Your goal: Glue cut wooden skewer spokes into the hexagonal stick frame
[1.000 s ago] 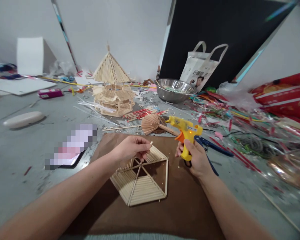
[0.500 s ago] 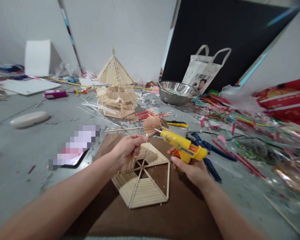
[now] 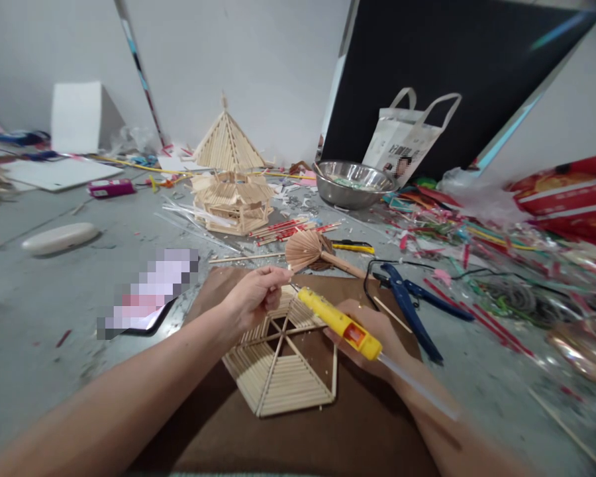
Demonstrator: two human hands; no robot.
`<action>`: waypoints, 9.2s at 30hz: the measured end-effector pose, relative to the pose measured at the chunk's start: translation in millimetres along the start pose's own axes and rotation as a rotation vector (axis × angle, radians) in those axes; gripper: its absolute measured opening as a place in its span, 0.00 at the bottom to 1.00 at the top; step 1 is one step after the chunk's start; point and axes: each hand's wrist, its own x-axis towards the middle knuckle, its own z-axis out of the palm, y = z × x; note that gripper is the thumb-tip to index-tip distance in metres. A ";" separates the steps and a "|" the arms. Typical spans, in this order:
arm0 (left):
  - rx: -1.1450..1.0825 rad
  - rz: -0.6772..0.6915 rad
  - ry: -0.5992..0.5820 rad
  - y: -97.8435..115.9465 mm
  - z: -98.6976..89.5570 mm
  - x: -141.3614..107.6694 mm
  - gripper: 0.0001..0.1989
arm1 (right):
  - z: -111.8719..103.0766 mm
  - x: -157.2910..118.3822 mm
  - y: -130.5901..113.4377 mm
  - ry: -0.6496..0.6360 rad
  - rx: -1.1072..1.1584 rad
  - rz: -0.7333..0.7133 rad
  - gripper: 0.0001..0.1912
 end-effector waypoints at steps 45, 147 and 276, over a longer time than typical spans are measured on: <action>0.046 0.007 -0.049 1.7 -1.3 -0.8 0.09 | -2.8 -0.3 0.6 0.117 0.036 0.004 0.10; 1.694 -0.050 -0.561 4.7 5.2 -15.6 0.12 | 0.6 -0.2 14.7 0.071 0.718 0.374 0.11; 0.798 0.136 0.067 42.5 -52.3 17.5 0.25 | 14.1 9.8 8.9 -0.003 1.200 0.609 0.11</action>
